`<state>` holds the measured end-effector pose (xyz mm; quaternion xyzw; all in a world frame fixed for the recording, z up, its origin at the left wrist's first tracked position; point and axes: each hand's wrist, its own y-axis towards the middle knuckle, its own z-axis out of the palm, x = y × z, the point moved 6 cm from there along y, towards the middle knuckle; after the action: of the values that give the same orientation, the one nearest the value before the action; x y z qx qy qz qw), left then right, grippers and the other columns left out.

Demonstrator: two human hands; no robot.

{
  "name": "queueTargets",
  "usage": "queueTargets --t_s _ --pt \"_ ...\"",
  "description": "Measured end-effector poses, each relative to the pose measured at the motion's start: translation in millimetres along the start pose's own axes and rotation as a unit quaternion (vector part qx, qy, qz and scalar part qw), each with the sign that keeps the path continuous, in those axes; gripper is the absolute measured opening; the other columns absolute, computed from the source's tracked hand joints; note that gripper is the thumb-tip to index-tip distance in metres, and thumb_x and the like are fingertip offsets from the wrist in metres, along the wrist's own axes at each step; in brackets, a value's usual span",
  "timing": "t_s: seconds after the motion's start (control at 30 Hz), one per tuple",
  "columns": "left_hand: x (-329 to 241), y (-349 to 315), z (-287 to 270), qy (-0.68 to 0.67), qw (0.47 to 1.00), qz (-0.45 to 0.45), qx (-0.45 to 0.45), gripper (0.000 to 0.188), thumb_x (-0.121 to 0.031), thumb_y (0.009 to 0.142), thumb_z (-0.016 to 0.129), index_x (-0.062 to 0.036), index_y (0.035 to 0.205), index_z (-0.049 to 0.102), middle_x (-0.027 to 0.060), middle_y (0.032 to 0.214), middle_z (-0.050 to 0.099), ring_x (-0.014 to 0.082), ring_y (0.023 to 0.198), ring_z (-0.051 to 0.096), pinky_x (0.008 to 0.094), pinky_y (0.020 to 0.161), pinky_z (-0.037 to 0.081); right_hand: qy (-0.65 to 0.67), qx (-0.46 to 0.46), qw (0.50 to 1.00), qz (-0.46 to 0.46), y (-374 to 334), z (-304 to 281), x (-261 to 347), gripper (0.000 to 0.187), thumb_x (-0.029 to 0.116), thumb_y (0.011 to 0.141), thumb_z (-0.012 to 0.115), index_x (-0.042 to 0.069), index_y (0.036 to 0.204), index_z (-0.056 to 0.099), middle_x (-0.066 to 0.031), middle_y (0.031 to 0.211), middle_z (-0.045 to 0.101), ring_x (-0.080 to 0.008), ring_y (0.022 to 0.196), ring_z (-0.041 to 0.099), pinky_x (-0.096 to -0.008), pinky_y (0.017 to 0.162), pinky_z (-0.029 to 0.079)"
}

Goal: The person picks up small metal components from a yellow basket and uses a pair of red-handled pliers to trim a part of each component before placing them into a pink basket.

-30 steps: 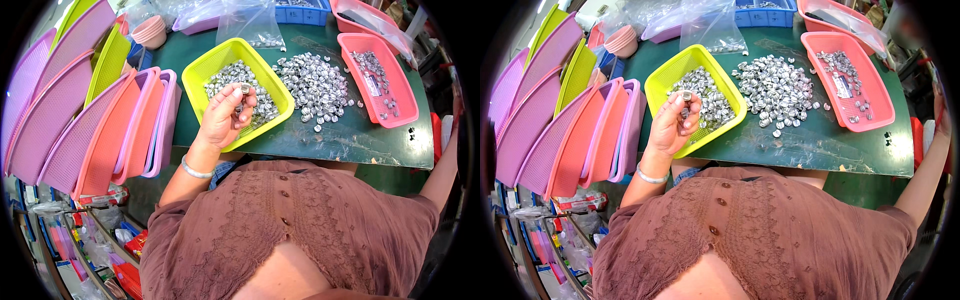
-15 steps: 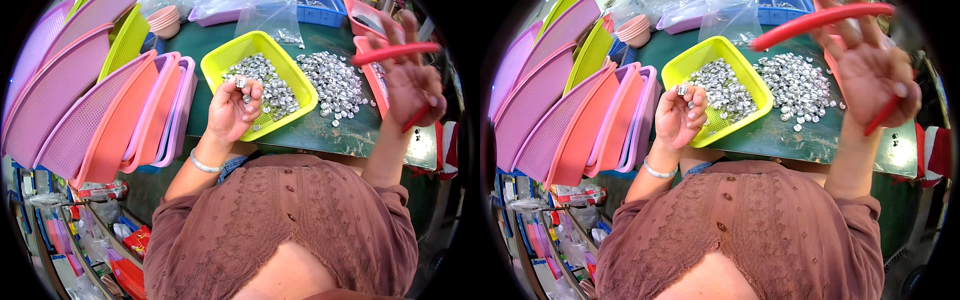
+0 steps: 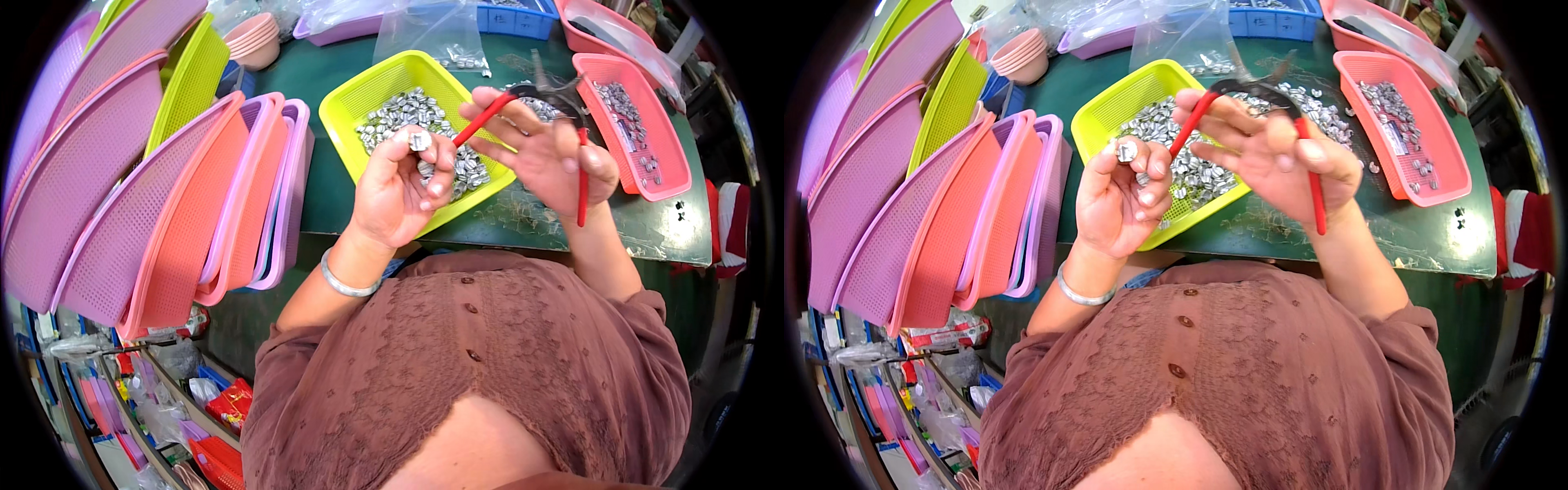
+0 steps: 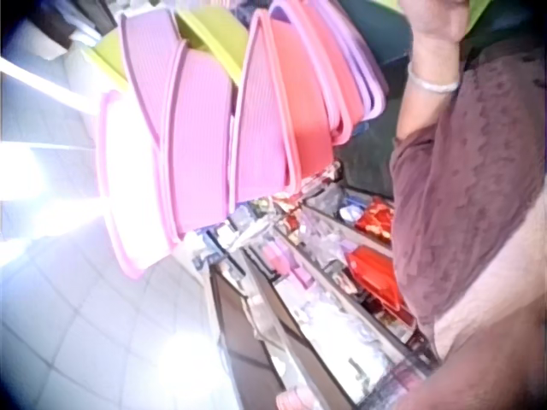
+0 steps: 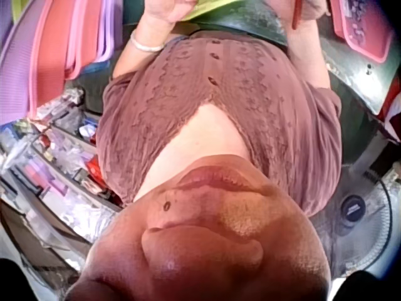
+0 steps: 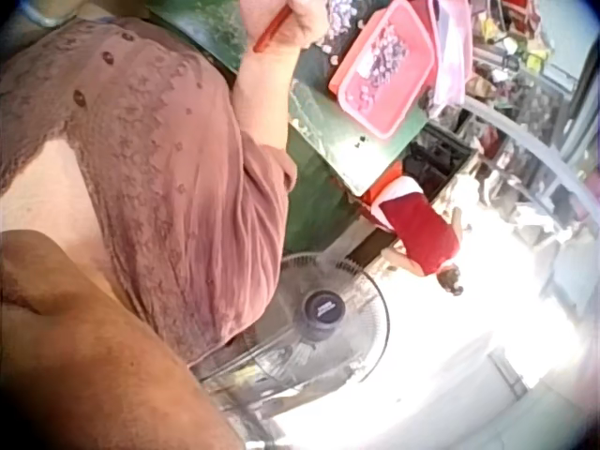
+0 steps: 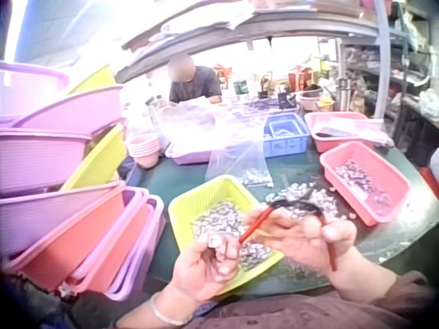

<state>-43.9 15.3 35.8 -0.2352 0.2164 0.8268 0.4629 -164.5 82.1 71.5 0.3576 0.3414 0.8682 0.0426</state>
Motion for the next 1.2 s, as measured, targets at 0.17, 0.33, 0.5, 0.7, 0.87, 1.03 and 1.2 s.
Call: queueTargets --t_s 0.17,0.33,0.5,0.7,0.87,1.03,1.2 --pt "4.9 8.4 -5.4 -0.015 1.0 -0.012 -0.013 0.027 -0.026 0.09 0.037 -0.0039 0.078 0.048 0.0105 0.079 0.051 0.0129 0.058 0.045 0.021 0.045 0.035 0.005 -0.083 0.996 0.029 -6.1 -12.9 -4.6 0.019 0.024 0.081 0.047 0.008 0.07 0.051 -0.0253 0.125 0.038 -0.0348 0.115 0.041 -0.0456 0.098 0.026" --pt "-0.5 8.0 -21.4 -0.008 0.998 -0.004 -0.059 0.026 -0.027 0.09 0.038 -0.005 0.081 0.05 0.0096 0.078 0.051 0.0124 0.057 0.044 0.0203 0.044 0.035 -0.163 -0.221 0.951 0.14 -15.8 -11.6 -5.3 0.015 0.011 0.08 0.049 0.0 0.07 0.053 -0.017 0.099 0.057 -0.0233 0.09 0.056 -0.0356 0.083 0.043" --pt "-6.8 6.1 -26.9 0.079 0.992 0.041 -0.086 0.027 -0.026 0.09 0.036 -0.0023 0.092 0.048 0.0097 0.079 0.048 0.0119 0.055 0.042 0.0205 0.044 0.034 -0.331 -0.117 0.903 0.247 -16.1 5.5 -20.4 0.024 0.009 0.079 0.053 0.0 0.057 0.048 -0.0027 0.069 0.051 -0.0086 0.063 0.046 -0.024 0.055 0.037" --pt "-12.2 5.5 -26.0 0.216 0.969 0.081 -0.083 0.027 -0.024 0.091 0.035 -0.0009 0.096 0.049 0.0107 0.077 0.05 0.0119 0.054 0.044 0.0212 0.046 0.036 -0.419 -0.109 0.865 0.255 -11.5 14.0 -22.4 0.026 0.01 0.079 0.053 0.0 0.057 0.042 -0.0033 0.063 0.045 -0.0114 0.058 0.043 -0.0268 0.054 0.035" --pt "-13.1 5.8 -25.4 0.251 0.963 0.081 -0.062 0.025 -0.021 0.091 0.037 -0.0004 0.096 0.049 0.0108 0.078 0.052 0.0117 0.056 0.046 0.0207 0.047 0.037 -0.491 -0.088 0.847 0.185 -12.9 14.2 -18.8 0.023 0.008 0.077 0.053 -0.002 0.059 0.045 -0.0085 0.062 0.047 -0.0182 0.057 0.046 -0.0301 0.054 0.037" --pt "-13.3 5.3 -26.6 0.261 0.96 0.077 -0.071 0.023 -0.02 0.09 0.038 -0.0005 0.095 0.05 0.0099 0.079 0.052 0.012 0.056 0.047 0.0205 0.048 0.038 -0.567 -0.095 0.811 0.113 -14.3 13.9 -13.8 0.019 0.007 0.075 0.054 -0.004 0.061 0.049 -0.0128 0.063 0.05 -0.0252 0.056 0.05 -0.0327 0.052 0.039" --pt "-12.6 4.9 -25.3 0.299 0.949 0.074 -0.062 0.022 -0.02 0.09 0.039 -0.0009 0.096 0.05 0.0086 0.079 0.053 0.0113 0.057 0.046 0.0199 0.05 0.038 -0.59 -0.091 0.793 0.118 -14.7 14.5 -13.2 0.019 0.006 0.074 0.054 -0.004 0.06 0.049 -0.0136 0.06 0.049 -0.0274 0.054 0.049 -0.034 0.051 0.039"
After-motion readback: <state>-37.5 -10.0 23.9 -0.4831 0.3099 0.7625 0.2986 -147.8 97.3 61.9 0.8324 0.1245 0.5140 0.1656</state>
